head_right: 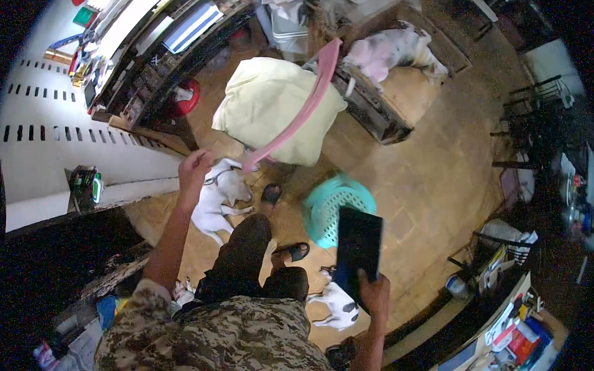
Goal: Assembling and finishing hardbound books by applying covers and checking pages.
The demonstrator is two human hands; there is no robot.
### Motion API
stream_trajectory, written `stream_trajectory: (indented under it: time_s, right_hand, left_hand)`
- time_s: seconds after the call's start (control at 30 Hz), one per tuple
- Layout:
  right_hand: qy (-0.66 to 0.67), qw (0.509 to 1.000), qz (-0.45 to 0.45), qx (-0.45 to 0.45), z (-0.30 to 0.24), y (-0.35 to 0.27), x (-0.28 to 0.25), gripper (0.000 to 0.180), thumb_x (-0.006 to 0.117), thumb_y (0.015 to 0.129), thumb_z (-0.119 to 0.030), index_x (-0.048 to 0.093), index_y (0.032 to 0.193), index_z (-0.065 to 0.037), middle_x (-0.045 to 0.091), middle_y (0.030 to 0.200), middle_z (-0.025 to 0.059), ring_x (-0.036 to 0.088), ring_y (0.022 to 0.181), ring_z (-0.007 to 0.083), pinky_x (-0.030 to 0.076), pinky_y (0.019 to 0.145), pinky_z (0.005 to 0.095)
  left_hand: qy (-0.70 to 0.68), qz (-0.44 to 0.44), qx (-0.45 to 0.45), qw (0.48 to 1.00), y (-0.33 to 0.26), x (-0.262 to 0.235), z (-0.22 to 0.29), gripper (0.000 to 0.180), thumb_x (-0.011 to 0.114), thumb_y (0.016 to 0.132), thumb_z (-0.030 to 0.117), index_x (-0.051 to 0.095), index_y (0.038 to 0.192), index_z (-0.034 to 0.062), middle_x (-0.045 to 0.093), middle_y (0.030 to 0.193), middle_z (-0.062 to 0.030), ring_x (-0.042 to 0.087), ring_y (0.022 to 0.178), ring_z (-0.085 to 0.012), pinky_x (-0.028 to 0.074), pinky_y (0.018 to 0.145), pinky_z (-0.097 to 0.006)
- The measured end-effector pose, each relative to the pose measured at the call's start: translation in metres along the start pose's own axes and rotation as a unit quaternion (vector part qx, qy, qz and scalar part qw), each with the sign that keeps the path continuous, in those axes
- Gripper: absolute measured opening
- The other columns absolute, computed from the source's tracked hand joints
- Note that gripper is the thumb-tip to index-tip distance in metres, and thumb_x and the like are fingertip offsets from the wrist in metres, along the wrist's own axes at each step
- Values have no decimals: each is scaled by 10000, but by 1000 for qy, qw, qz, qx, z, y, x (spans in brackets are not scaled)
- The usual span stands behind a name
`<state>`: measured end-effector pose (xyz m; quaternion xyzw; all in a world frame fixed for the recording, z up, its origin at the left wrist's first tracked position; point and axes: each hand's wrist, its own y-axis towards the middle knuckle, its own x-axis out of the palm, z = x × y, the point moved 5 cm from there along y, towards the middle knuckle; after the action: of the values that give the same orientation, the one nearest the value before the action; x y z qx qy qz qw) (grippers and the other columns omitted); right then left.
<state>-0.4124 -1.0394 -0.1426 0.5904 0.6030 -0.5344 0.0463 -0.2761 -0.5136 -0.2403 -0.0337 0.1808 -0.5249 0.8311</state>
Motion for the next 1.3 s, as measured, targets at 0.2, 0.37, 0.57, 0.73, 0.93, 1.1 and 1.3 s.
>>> stream_trajectory:
  time_s: [0.2,0.37,0.57,0.73,0.93,1.1,1.3]
  right_hand:
    - [164,977,115,66,10,24,30,453,683,941,-401,686,955,52,704,918,183,637,708,228,506,641,353]
    - [258,902,226,264,-37,13,19,520,674,940,-438,602,1098,52,644,934,115,568,749,190,471,679,323]
    - [25,985,156,-67,-55,42,16,585,629,963,-477,598,1151,76,651,976,143,596,779,204,493,720,318]
    - [163,943,228,181,-198,102,42,502,664,952,-439,611,1157,17,663,925,106,608,780,181,492,716,298]
    - [237,942,105,215,-235,162,83,560,660,932,-503,572,1145,7,631,940,117,583,790,175,469,719,307]
    - [171,961,73,203,-249,155,74,704,588,922,-645,552,1149,20,562,1041,160,524,849,215,444,783,373]
    - [102,977,57,175,-234,173,82,668,599,935,-601,531,1096,43,572,959,129,536,795,186,459,743,341]
  left_hand:
    - [410,69,-128,900,188,-53,-206,824,846,709,398,515,1375,44,680,1109,-155,656,954,-336,537,824,-375]
    - [365,-28,163,916,260,36,-159,1207,923,544,515,359,1491,22,601,1254,-238,599,1092,-410,449,1021,-464]
    - [517,95,8,851,306,64,-126,1266,928,466,608,408,1443,-6,592,1248,-246,598,1101,-396,463,989,-469]
    - [436,-134,-81,886,337,62,-136,982,866,517,675,612,1193,9,587,1196,-219,619,1029,-357,531,841,-468]
    - [352,-62,35,933,318,94,-169,886,805,638,533,546,1252,-50,641,1039,-179,612,819,-343,516,751,-411]
    - [227,-151,-153,950,302,111,-107,585,700,699,319,585,1098,-93,663,885,-192,655,800,-314,535,727,-379]
    - [56,-204,-259,942,251,74,36,466,668,717,215,622,1063,-93,631,857,-137,620,780,-226,522,653,-328]
